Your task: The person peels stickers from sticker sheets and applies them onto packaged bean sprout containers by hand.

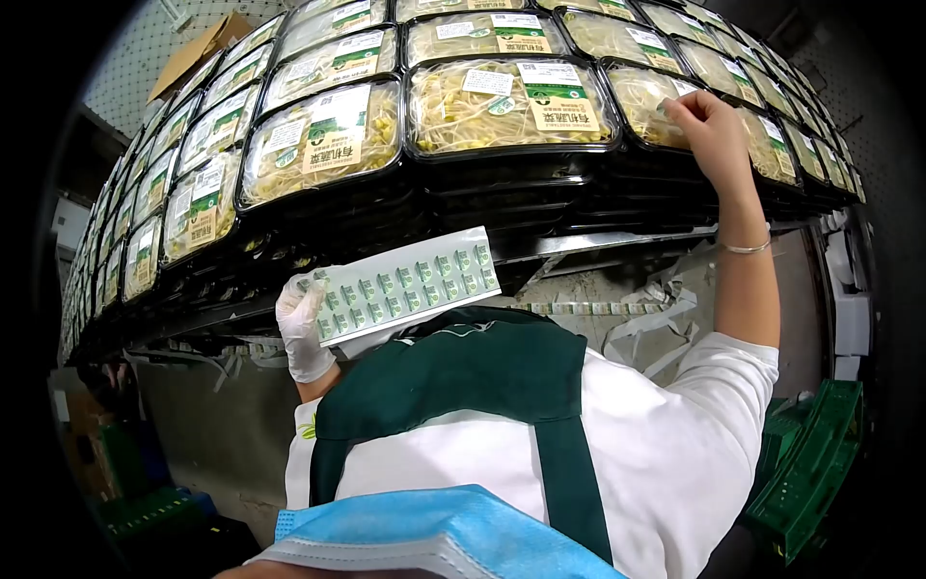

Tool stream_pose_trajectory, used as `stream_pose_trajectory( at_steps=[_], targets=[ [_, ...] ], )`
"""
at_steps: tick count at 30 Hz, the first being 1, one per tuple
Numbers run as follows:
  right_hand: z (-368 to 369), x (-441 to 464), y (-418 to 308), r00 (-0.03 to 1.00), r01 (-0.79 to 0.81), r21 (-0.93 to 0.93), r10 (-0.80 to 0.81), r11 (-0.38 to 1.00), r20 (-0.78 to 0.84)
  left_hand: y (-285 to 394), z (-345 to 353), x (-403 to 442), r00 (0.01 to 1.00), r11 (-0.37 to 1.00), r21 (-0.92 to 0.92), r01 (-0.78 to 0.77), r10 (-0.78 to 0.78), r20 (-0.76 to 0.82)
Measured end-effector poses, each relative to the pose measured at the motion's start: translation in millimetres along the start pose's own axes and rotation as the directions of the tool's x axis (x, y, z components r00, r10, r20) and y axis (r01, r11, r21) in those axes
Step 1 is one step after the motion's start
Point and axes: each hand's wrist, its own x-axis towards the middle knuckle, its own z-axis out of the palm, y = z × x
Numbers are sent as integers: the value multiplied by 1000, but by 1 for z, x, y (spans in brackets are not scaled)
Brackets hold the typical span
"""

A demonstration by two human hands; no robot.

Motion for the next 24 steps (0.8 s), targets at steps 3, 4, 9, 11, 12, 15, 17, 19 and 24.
stream_pose_trajectory(
  at_steps=[3, 4, 9, 11, 12, 15, 17, 19, 24],
  targets=[
    [8, -4, -4, 998, 61, -212, -66, 975, -18, -4, -5, 2, 1000, 999, 30, -14, 14, -1],
    [8, -2, -5, 986, 156, -328, -164, 932, 5, -4, -4, 2, 1000, 1000, 15, 12, -12, -4],
    [-3, 11, 11, 942, 297, -652, -328, 698, 78, 8, 10, -2, 982, 988, 10, 151, -149, -113],
    [-5, 14, 23, 978, 207, -464, -180, 861, 103, 5, 3, -3, 975, 981, 37, 188, -182, -129],
    [-5, 21, 39, 980, 196, -374, -170, 907, 100, 13, 6, -5, 972, 977, 22, 212, -209, -105],
    [-23, 45, 94, 978, 202, -286, -180, 937, 103, 28, 7, -13, 983, 980, 76, 181, -178, -52],
    [-15, 31, 71, 974, 225, -140, -225, 964, 13, 13, -1, -14, 996, 995, 59, 86, -85, -20],
    [15, -13, -4, 896, 303, -335, -387, 892, -217, 20, 1, -17, 990, 991, 7, 136, -136, 29],
    [125, -97, -92, 666, 418, 382, -564, 824, 488, 15, -1, -26, 978, 987, 17, 158, -159, 136]
  ],
)
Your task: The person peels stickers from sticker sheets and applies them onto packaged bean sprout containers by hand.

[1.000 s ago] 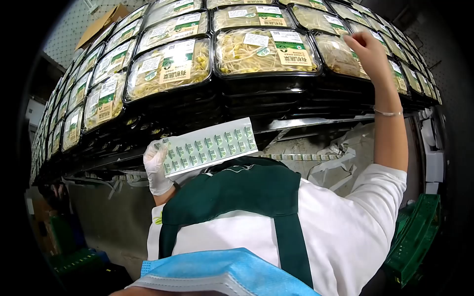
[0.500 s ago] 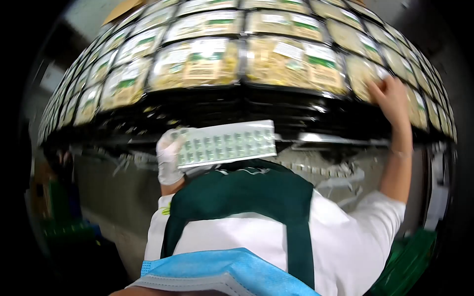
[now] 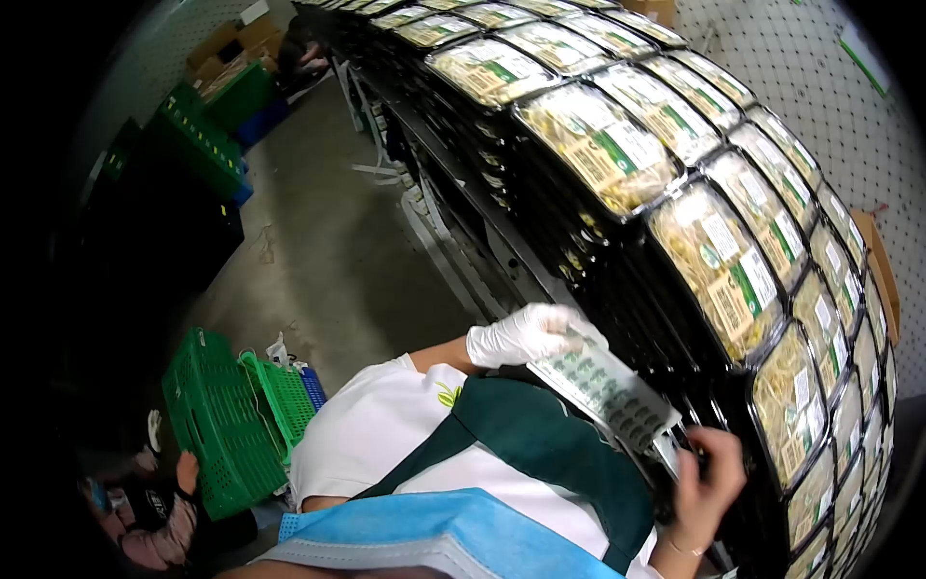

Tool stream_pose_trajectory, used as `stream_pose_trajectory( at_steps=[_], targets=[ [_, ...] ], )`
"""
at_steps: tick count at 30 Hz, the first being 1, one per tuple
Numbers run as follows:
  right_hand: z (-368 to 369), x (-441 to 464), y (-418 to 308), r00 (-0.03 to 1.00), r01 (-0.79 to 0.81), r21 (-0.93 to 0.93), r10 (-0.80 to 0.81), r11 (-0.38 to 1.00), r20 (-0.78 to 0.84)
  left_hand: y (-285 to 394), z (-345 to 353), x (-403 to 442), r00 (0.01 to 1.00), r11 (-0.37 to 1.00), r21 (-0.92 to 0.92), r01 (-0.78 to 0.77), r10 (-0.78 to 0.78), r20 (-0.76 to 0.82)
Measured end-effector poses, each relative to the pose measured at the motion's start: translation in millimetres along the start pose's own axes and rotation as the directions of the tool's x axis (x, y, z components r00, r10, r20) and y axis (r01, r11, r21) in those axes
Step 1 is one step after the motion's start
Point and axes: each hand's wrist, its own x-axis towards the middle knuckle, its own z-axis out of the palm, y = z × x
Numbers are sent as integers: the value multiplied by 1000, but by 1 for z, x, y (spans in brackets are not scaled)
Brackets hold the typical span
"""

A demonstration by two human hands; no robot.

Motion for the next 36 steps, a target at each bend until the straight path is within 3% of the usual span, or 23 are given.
stream_pose_trajectory(
  at_steps=[1, 2, 3, 6, 7, 9, 10, 13, 14, 15, 17, 18, 19, 21, 23, 27, 29, 30, 32, 33, 34, 35, 36],
  targets=[
    [23, 13, -4, 986, -28, -33, 33, 999, 165, 4, 0, -3, 999, 998, 37, 43, -44, 22],
    [46, 29, -11, 976, 118, -82, -101, 990, 192, -12, -4, -1, 994, 996, 27, -85, 83, 72],
    [64, 41, -13, 948, 261, -127, -229, 957, 221, -5, -6, -6, 995, 999, 18, -26, 24, 96],
    [102, 50, 17, 914, 182, -166, -105, 969, 392, -16, -30, -10, 981, 997, 79, 16, -31, 191],
    [109, 53, 17, 921, 128, -125, -71, 984, 383, -14, -36, -12, 986, 978, 208, -18, -17, 166],
    [123, 56, 33, 898, 32, -58, -3, 998, 441, -33, -51, -10, 990, 983, 175, -46, 21, 143],
    [127, 60, 33, 912, 86, -35, -64, 996, 406, -29, -53, -9, 992, 946, 316, -73, 36, 119],
    [134, 69, 40, 876, -9, -19, 17, 1000, 482, -34, -57, -2, 992, 937, 332, 108, -121, 21],
    [138, 69, 51, 866, -24, 17, 12, 1000, 499, -28, -58, 0, 996, 875, 480, 64, -86, 25],
    [140, 73, 55, 851, -64, 52, 27, 997, 525, -29, -57, 2, 999, 883, 467, 50, -54, -5],
    [151, 82, 68, 836, -48, 86, -7, 995, 549, -37, -58, 5, 997, 980, 184, -73, 74, -1],
    [157, 84, 68, 839, -57, 95, -3, 994, 544, -40, -63, 8, 993, 983, 144, -116, 118, -7],
    [163, 89, 65, 840, -65, 96, 3, 993, 542, -41, -75, 9, 994, 983, 147, -109, 110, 0],
    [170, 103, 57, 794, -174, 85, 88, 981, 601, -44, -102, 14, 981, 927, 326, 184, -195, 2],
    [177, 120, 28, 773, -307, 63, 210, 950, 599, -45, -128, 25, 993, 944, 322, 77, -102, 60],
    [240, 134, 48, 794, -266, -7, 224, 964, 565, -28, -193, 44, 956, 928, 359, 103, -192, 223],
    [272, 149, 27, 762, -424, 60, 320, 904, 563, -27, -244, 53, 902, 912, 406, 54, -218, 372],
    [285, 165, 0, 748, -404, 23, 316, 914, 584, -18, -269, 50, 890, 913, 404, 63, -234, 392],
    [331, 178, -8, 741, -507, 99, 374, 856, 558, 7, -316, 51, 869, 964, 265, 31, -157, 468],
    [350, 182, -12, 730, -567, 141, 415, 812, 543, 13, -337, 45, 863, 943, 216, 252, -320, 391],
    [358, 203, -43, 756, -484, 9, 413, 875, 508, 26, -360, 44, 865, 935, 278, 222, -320, 385],
    [369, 217, -59, 692, -561, -31, 489, 827, 531, 38, -381, 42, 865, 919, 341, 197, -327, 381],
    [379, 231, -76, 710, -525, -37, 461, 850, 533, 47, -398, 38, 849, 917, 342, 206, -342, 404]
  ],
)
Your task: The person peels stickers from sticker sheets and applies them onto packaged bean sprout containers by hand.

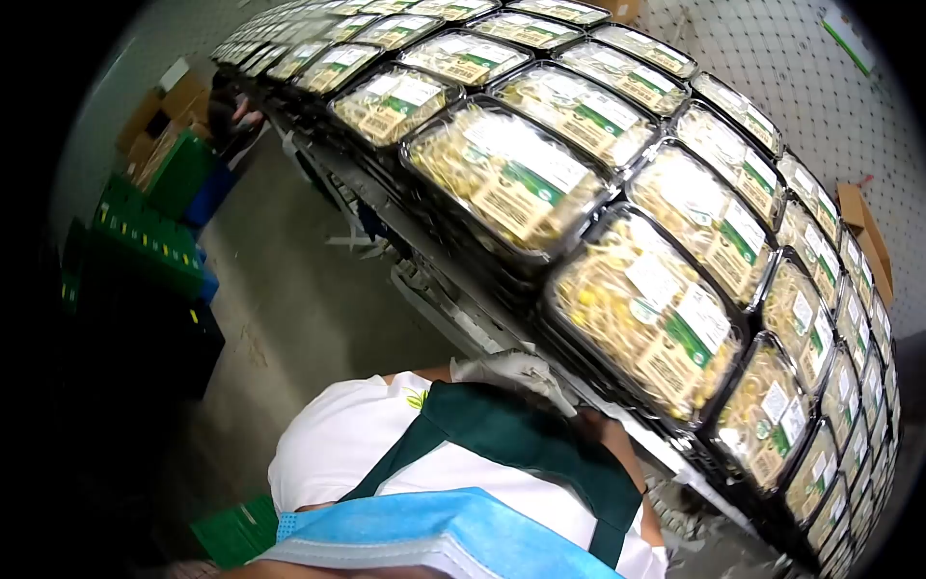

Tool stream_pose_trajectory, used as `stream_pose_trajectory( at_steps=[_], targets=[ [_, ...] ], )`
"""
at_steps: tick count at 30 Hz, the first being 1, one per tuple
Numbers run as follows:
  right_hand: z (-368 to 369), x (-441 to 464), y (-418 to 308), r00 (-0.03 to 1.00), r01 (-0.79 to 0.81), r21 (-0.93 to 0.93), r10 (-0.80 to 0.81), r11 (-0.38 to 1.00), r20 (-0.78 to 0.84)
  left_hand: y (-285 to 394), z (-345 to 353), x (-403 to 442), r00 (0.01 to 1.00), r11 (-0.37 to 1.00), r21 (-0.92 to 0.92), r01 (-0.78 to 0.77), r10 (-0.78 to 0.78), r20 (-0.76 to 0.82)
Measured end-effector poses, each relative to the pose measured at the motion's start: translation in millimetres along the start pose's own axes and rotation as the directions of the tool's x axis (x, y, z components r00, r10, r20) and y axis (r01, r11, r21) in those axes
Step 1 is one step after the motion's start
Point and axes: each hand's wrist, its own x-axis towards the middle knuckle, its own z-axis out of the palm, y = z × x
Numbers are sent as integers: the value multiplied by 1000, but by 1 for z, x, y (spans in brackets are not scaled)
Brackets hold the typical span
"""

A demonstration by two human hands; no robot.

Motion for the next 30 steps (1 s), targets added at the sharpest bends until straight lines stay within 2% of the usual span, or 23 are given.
stream_pose_trajectory(
  at_steps=[2, 3, 5, 7, 8, 9, 10, 11, 13, 14, 19, 30],
  targets=[
    [8, 19, -28, 994, 105, -17, -105, 994, -4, 6, -27, -18, 991, 987, 116, 110, -101, -85],
    [8, 23, -55, 991, 129, -45, -128, 991, 22, 9, -38, -27, 993, 987, 120, 106, -100, -57],
    [19, 39, -67, 972, 235, -160, -231, 959, 38, 12, -54, -45, 982, 979, 144, 145, -124, -143],
    [28, 49, -79, 983, 184, -137, -182, 973, 26, -4, -67, -59, 987, 987, 129, 93, -75, -141],
    [31, 54, -84, 989, 147, -115, -145, 982, 27, -5, -72, -65, 987, 986, -127, 109, -123, -105],
    [33, 58, -86, 990, 143, -114, -142, 983, 17, -6, -77, -69, 985, 918, -374, 130, -164, -60],
    [34, 62, -86, 982, 191, -134, -190, 972, 18, -3, -79, -71, 980, 889, -436, 137, -187, -74],
    [34, 65, -86, 970, 241, -156, -241, 958, 23, -6, -80, -71, 980, 890, -436, 135, -185, -74],
    [35, 69, -87, 955, 290, -187, -296, 939, -2, -23, -82, -66, 972, 946, -324, 20, -94, -216],
    [36, 71, -86, 938, 333, -214, -346, 919, -30, -32, -82, -59, 948, 987, -159, 27, -76, -308],
    [30, 85, -83, 889, 424, -297, -455, 856, -43, -28, -98, -55, 977, 993, -109, 42, -63, -205],
    [2, 123, -107, 942, 280, -246, -315, 928, -116, -17, -131, -56, 986, 992, -117, 49, -67, -151]
  ],
)
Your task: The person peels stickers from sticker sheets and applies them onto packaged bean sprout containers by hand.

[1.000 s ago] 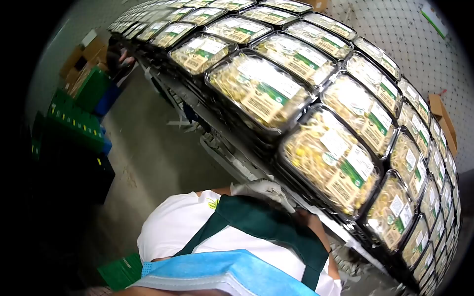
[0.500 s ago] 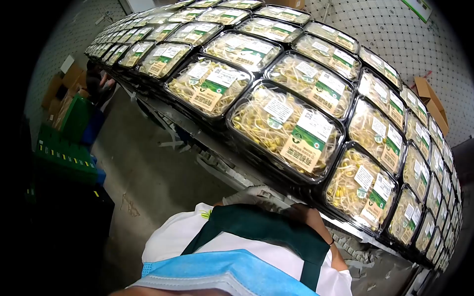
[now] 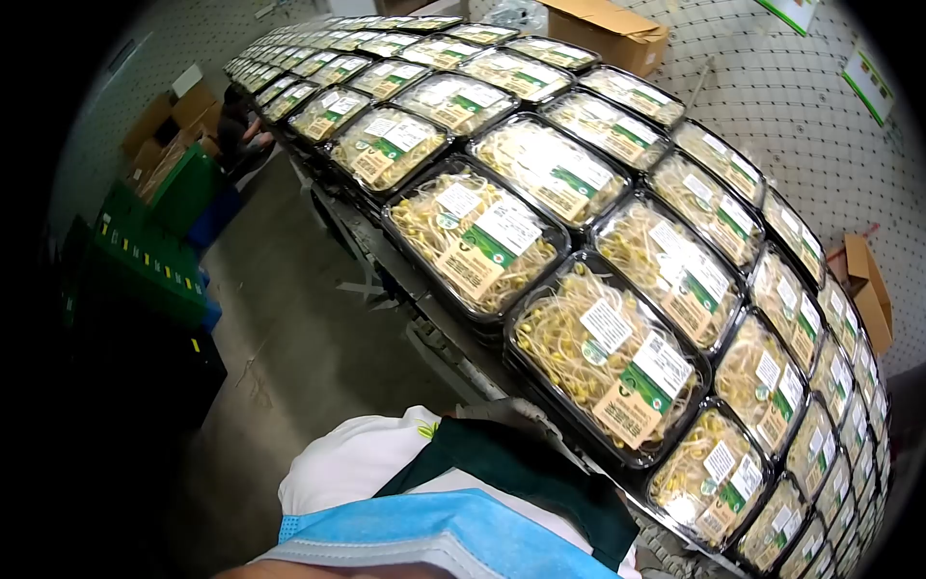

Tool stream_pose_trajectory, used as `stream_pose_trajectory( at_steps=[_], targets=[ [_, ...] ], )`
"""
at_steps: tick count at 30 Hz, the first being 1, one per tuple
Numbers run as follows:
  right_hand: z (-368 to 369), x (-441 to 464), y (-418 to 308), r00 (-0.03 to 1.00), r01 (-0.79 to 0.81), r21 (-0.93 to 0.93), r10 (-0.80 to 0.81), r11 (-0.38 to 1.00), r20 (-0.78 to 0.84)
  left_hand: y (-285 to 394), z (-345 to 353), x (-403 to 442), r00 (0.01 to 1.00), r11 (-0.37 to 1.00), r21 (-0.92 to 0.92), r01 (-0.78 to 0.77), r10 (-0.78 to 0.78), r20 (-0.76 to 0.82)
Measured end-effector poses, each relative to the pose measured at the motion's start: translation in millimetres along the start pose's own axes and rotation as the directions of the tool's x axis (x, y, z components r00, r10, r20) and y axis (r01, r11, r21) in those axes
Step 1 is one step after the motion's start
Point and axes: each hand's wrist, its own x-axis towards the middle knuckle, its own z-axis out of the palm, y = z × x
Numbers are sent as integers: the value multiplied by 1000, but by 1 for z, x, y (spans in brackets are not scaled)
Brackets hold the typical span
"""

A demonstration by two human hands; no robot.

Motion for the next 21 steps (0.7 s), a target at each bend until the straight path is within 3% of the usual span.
stream_pose_trajectory(
  at_steps=[21],
  targets=[
    [4, -13, -9, 987, -152, 68, 155, 986, -39, 8, 1, -18, 1000, 1000, -7, -14, 14, 7]
  ],
)
